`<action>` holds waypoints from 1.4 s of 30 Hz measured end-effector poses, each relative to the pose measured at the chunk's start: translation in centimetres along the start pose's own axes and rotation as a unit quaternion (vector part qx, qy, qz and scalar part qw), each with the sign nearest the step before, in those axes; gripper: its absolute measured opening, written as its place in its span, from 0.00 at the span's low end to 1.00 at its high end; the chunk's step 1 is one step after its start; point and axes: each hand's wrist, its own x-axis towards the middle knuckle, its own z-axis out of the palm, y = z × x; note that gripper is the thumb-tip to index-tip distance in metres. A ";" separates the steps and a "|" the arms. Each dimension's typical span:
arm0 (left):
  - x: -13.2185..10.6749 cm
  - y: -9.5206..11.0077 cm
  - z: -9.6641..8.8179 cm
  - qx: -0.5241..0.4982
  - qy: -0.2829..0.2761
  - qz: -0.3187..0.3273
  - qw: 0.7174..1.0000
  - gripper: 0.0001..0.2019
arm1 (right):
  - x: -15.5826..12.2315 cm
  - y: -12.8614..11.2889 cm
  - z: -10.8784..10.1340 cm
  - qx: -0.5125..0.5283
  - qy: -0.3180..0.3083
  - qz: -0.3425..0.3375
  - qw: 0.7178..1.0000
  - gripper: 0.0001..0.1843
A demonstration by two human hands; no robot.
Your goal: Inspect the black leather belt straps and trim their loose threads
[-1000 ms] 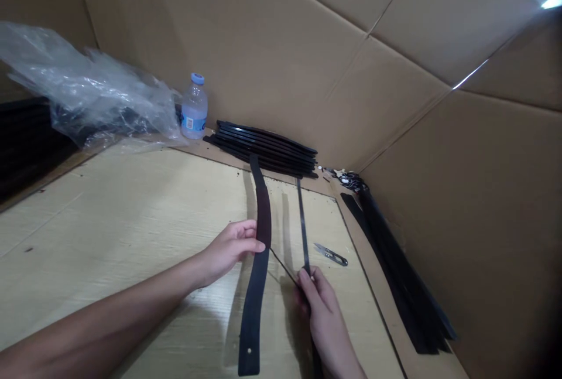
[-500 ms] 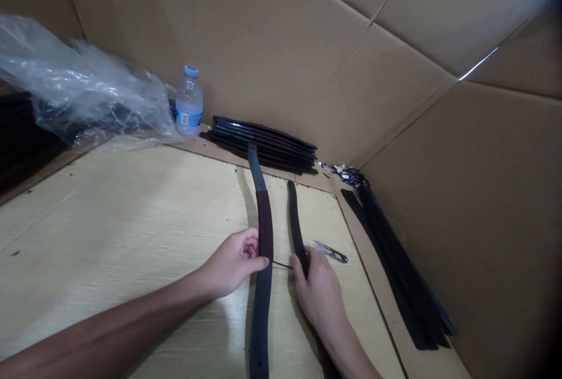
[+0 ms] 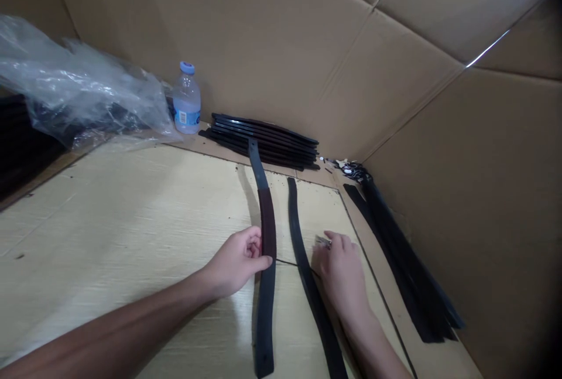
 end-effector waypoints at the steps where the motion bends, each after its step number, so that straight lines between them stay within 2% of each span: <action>1: 0.0 0.1 0.0 -0.001 0.000 -0.001 1.000 0.08 | 0.2 0.9 0.0 -0.007 0.006 0.004 1.000 0.16; 5: 0.1 0.2 -0.1 0.001 0.006 -0.003 1.000 0.09 | 0.7 3.7 0.1 0.016 -0.048 0.047 0.998 0.18; 11: 0.0 0.2 -0.2 0.005 -0.003 0.001 1.000 0.08 | 1.0 5.7 0.3 0.072 -0.096 0.084 0.989 0.10; 14: 0.0 0.1 -0.3 0.012 -0.006 0.004 1.000 0.08 | 1.0 5.6 -0.4 0.101 -0.113 0.103 0.983 0.05; 17: 0.1 0.1 -0.3 0.010 -0.009 0.006 1.000 0.08 | 0.0 3.7 -1.8 0.177 -0.080 0.145 0.970 0.07; 18: 0.1 0.0 -0.3 0.009 -0.008 0.008 1.000 0.08 | -0.7 2.6 -2.4 0.232 -0.073 0.165 0.956 0.08; 20: 0.2 -0.1 -0.2 0.007 -0.005 0.015 1.000 0.08 | -2.4 -0.1 -3.2 0.356 -0.086 0.200 0.909 0.11; 23: 0.4 -0.4 -0.2 -0.001 -0.007 0.019 1.000 0.08 | -5.2 -4.7 -3.6 0.510 -0.118 0.235 0.819 0.14; 25: 0.5 -0.5 -0.2 -0.008 -0.010 0.015 1.000 0.08 | -6.6 -7.2 -3.1 0.572 -0.135 0.285 0.757 0.18; 28: 0.5 -0.3 -0.4 -0.012 -0.010 0.012 1.000 0.08 | -7.4 -9.4 -2.2 0.648 -0.149 0.340 0.666 0.23; 30: 0.5 -0.1 -0.5 -0.018 -0.013 0.005 1.000 0.08 | -7.4 -10.1 -1.8 0.676 -0.162 0.352 0.627 0.25; 34: 0.5 0.5 -0.6 -0.048 -0.031 -0.012 0.998 0.08 | -7.0 -10.5 -1.7 0.704 -0.172 0.355 0.590 0.23; 38: 0.6 0.7 -0.6 -0.069 -0.033 -0.012 0.997 0.08 | -6.9 -10.8 -1.6 0.707 -0.202 0.368 0.569 0.22; 40: 0.6 0.7 -0.6 -0.073 -0.032 -0.012 0.997 0.09 | -6.8 -11.0 -1.4 0.708 -0.195 0.372 0.568 0.20; 42: 0.6 0.7 -0.6 -0.078 -0.032 -0.015 0.996 0.08 | -6.7 -11.2 -1.1 0.706 -0.171 0.356 0.587 0.18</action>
